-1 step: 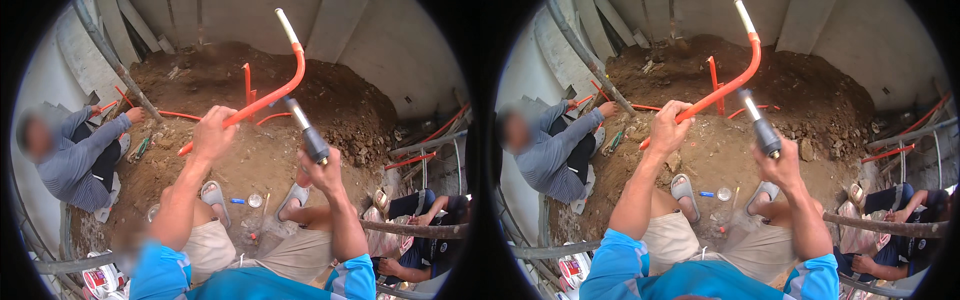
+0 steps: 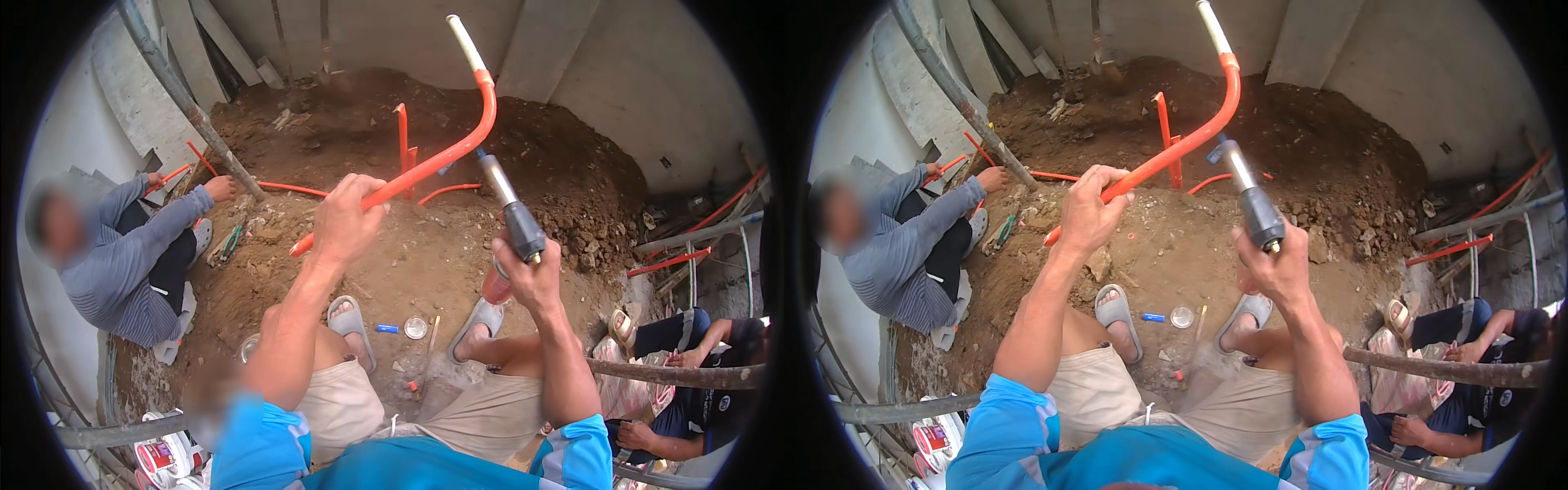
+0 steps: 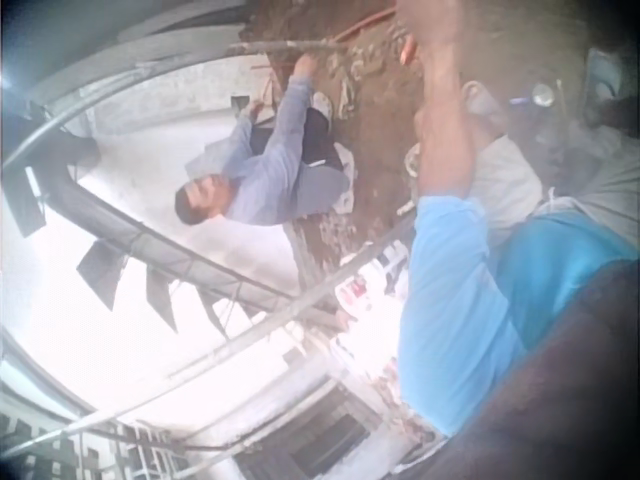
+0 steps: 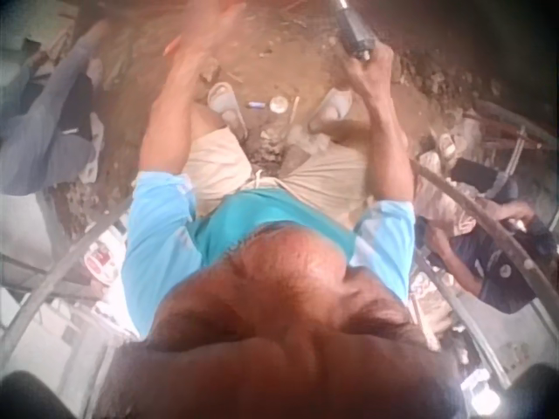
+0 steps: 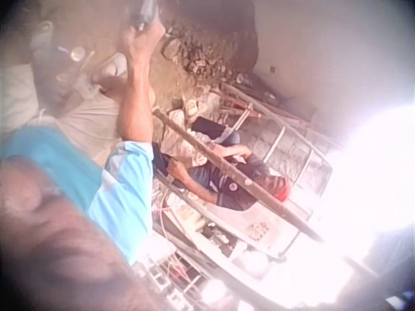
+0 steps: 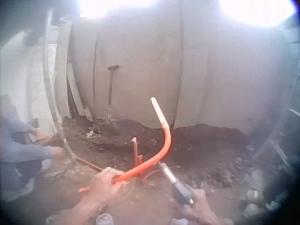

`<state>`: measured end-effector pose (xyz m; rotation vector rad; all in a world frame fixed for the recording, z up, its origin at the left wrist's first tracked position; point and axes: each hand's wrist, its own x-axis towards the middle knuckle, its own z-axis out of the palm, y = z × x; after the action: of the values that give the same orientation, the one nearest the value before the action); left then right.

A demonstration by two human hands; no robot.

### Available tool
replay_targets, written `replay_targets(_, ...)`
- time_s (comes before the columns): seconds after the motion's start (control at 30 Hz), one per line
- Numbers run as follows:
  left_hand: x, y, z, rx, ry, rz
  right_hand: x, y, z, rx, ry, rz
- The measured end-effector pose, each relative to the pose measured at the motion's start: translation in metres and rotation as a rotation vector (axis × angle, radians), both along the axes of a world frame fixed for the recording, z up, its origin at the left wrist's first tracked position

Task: The person heats a red plastic pipe with a blowtorch, inserts a white rod to shape a bend, and then reheats and bends the pipe again. The process is repeated to form a curved section.

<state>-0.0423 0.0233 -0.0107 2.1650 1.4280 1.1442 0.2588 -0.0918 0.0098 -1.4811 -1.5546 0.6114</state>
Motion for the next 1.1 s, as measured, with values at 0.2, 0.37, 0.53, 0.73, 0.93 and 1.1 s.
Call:
replay_targets(0.2,-0.004,0.004,-0.001,-0.045,-0.037,-0.072,-0.011,-0.001,-0.003,0.213,-0.089,0.256)
replay_targets(0.37,-0.006,0.006,-0.006,-0.217,-0.200,-0.149,0.001,0.001,-0.004,0.009,0.124,0.006)
replay_targets(0.53,-0.002,0.008,-0.002,-0.430,-0.248,-0.205,-0.006,-0.001,-0.004,0.031,-0.012,0.166)
replay_targets(0.73,-0.008,0.012,-0.016,-0.446,-0.196,-0.296,-0.004,0.007,0.000,-0.015,0.180,0.032)
replay_targets(0.93,-0.012,0.010,-0.007,-0.607,-0.269,-0.380,-0.004,0.004,-0.004,-0.041,0.209,0.015)
replay_targets(1.1,-0.019,0.012,-0.001,-0.777,-0.373,-0.413,-0.003,0.001,0.008,-0.186,0.106,0.237)
